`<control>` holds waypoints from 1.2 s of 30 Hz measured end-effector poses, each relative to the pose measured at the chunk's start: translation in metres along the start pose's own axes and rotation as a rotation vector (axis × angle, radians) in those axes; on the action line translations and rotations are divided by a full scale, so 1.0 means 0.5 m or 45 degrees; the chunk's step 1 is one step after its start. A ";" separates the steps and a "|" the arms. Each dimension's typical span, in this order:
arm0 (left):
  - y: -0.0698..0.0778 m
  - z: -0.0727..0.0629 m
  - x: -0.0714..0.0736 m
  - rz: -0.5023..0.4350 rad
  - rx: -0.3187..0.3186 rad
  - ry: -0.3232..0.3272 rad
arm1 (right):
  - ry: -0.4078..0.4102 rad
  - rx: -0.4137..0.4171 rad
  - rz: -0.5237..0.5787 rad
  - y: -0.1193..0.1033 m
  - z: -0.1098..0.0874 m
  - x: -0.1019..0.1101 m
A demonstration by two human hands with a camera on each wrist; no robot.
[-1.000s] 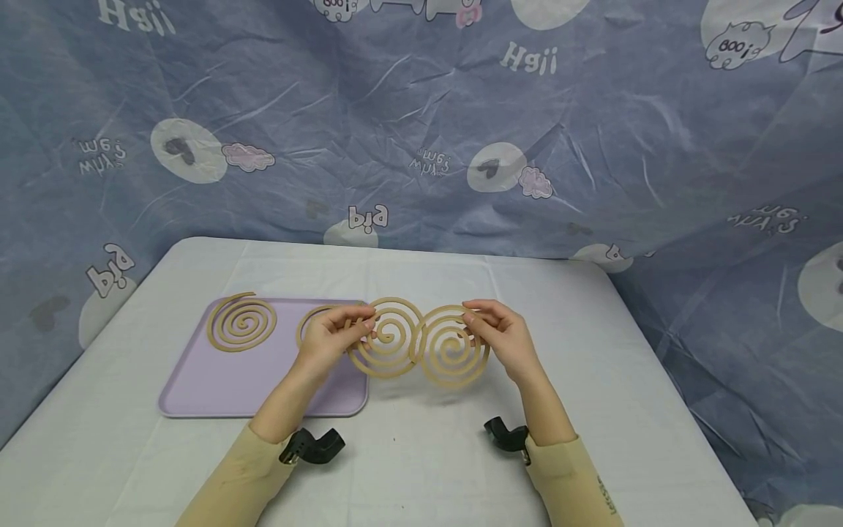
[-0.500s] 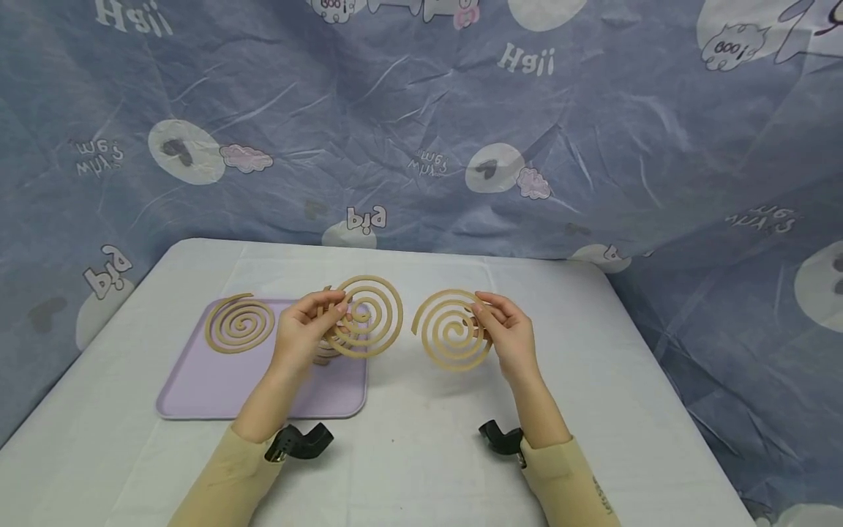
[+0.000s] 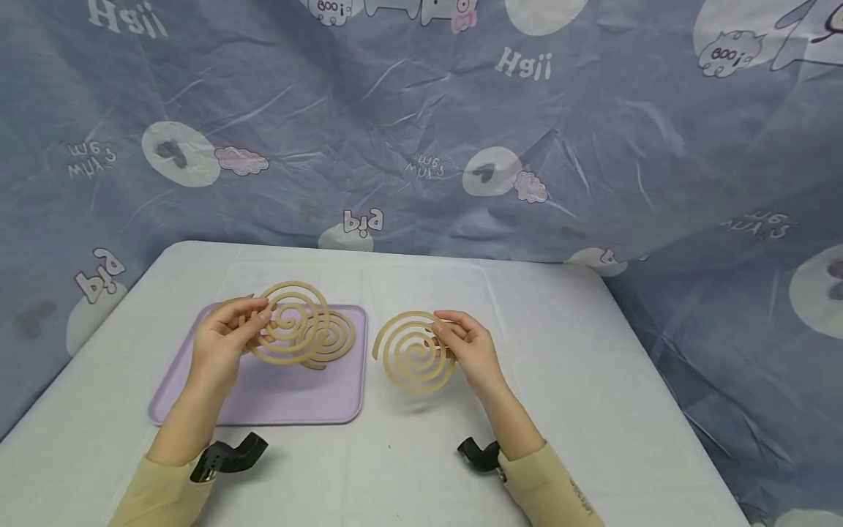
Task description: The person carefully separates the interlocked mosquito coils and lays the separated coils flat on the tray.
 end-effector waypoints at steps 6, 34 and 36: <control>-0.008 0.009 0.072 -0.002 0.061 0.065 | -0.150 -0.036 -0.037 0.012 -0.014 -0.059; -0.133 0.026 0.227 0.418 0.305 -0.308 | -0.419 -0.296 -0.037 0.149 -0.072 -0.236; -0.141 0.025 0.227 0.479 0.295 -0.344 | -0.422 -0.295 -0.070 0.155 -0.075 -0.241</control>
Point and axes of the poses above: each hand's wrist, its own z-axis towards the middle knuckle, its own x-axis out of the back of the hand, y = z × x, the point moved 10 cm from there along z, towards the middle knuckle, and after that the axes turned 12 degrees about y, right-handed, at the moved point
